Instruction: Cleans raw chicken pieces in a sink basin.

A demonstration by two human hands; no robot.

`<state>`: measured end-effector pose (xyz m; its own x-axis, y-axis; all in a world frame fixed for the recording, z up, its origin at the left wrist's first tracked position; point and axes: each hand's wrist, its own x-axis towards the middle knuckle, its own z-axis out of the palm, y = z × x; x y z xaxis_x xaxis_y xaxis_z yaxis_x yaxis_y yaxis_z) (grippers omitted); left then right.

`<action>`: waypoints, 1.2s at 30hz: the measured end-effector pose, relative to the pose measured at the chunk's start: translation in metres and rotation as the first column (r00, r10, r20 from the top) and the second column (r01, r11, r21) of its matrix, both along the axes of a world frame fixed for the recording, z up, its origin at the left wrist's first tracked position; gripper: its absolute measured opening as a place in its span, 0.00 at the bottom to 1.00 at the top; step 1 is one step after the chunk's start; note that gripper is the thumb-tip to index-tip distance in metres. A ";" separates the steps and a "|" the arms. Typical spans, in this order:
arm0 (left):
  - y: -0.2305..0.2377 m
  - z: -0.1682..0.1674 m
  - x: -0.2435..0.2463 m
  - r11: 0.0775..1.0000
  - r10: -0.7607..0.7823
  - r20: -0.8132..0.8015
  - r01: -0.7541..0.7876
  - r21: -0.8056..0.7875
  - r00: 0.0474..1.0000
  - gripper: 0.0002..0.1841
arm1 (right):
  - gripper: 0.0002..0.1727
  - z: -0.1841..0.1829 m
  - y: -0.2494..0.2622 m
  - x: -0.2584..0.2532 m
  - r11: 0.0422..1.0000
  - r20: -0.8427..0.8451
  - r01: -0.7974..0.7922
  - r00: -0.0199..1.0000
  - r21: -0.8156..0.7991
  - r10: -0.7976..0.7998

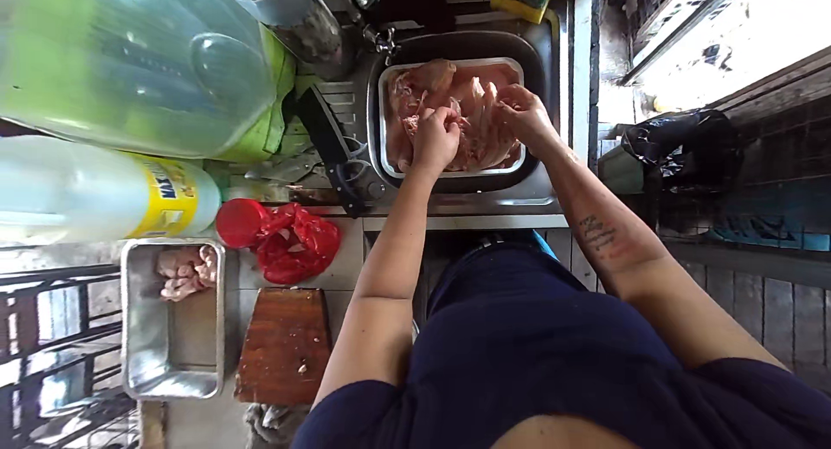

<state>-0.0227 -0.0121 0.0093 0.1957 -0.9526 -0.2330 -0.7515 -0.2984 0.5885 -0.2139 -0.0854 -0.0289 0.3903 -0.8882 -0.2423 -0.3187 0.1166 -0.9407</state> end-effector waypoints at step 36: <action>0.018 -0.009 -0.002 0.968 -0.196 -0.143 0.168 -0.188 0.970 0.16 | 0.44 -0.005 0.040 0.035 0.958 -0.329 0.165 0.914 -0.234 -0.238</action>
